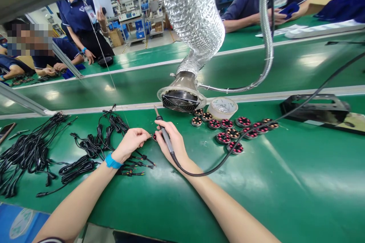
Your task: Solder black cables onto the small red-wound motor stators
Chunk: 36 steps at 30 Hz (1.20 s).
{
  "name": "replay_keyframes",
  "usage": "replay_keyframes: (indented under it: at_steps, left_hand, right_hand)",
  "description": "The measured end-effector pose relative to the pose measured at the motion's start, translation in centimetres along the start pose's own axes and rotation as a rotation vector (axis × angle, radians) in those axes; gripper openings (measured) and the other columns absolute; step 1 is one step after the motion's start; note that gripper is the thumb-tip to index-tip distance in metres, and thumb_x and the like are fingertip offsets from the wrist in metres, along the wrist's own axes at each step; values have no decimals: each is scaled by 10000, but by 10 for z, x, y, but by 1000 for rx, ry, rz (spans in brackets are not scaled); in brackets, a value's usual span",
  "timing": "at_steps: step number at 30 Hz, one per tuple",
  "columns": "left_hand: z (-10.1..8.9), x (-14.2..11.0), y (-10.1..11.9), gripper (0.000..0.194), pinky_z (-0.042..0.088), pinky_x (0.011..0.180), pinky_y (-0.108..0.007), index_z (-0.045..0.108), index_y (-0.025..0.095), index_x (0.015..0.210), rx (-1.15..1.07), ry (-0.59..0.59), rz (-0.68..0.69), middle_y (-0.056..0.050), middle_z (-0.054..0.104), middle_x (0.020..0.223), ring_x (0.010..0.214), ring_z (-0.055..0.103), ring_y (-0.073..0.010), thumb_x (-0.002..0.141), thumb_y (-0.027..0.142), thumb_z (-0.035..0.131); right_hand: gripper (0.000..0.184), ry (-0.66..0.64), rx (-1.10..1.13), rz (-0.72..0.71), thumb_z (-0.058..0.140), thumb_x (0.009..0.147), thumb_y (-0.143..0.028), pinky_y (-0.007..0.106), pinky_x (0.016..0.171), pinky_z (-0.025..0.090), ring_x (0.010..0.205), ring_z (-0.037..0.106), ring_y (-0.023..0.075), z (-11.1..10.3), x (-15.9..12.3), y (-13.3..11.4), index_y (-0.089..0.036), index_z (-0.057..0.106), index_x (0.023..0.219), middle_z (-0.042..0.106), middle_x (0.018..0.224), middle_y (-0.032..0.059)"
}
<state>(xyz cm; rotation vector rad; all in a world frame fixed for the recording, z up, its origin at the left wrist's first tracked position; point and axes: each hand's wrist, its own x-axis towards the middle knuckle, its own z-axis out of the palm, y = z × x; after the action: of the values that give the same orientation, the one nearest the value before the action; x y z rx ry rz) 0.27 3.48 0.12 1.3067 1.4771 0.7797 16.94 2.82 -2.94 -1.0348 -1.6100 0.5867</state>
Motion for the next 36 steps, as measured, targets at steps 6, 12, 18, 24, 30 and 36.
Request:
replay_keyframes:
  at_steps: [6,12,18,24,30,36]
  left_hand:
    - [0,1,-2,199,286,479,-208,650,124,682,14,-14,0,27,497,536,485,397,-76,696,319,615]
    - [0,1,-3,184,297,490,-208,651,126,683,11,-30,5,34,490,518,484,402,-77,701,307,622]
    - [-1,0,-1,194,294,495,-212,650,127,688,12,-41,9,39,469,492,482,398,-81,712,318,627]
    - [-1,1,-2,193,290,495,-212,647,127,694,14,-38,7,41,462,487,478,396,-81,720,316,616]
    - [-2,2,-4,208,292,493,-212,655,129,707,17,-41,11,38,476,492,473,398,-81,721,333,621]
    - [-2,0,-1,206,281,485,-212,646,131,678,22,-40,4,40,463,484,470,392,-80,711,332,615]
  right_hand:
    - [179,198,-84,-61,515,934,-295,323,715,553,706,683,185,-17,-5,-11,-228,668,872,720,799,38]
    - [242,183,-67,-155,487,899,-271,298,546,516,514,621,161,-23,-9,-17,-232,640,717,687,634,7]
    - [247,159,-54,-149,483,896,-272,290,511,491,468,582,150,-22,-9,-20,-229,644,714,681,615,2]
    - [257,135,-27,-133,485,902,-280,289,531,504,495,600,154,-20,-8,-18,-225,647,709,681,626,9]
    - [246,134,74,-50,490,918,-293,297,562,522,545,622,164,-17,-10,-16,-213,654,753,638,605,11]
    - [262,193,163,59,493,923,-329,293,526,498,611,641,187,-13,-12,-12,-207,650,753,590,578,14]
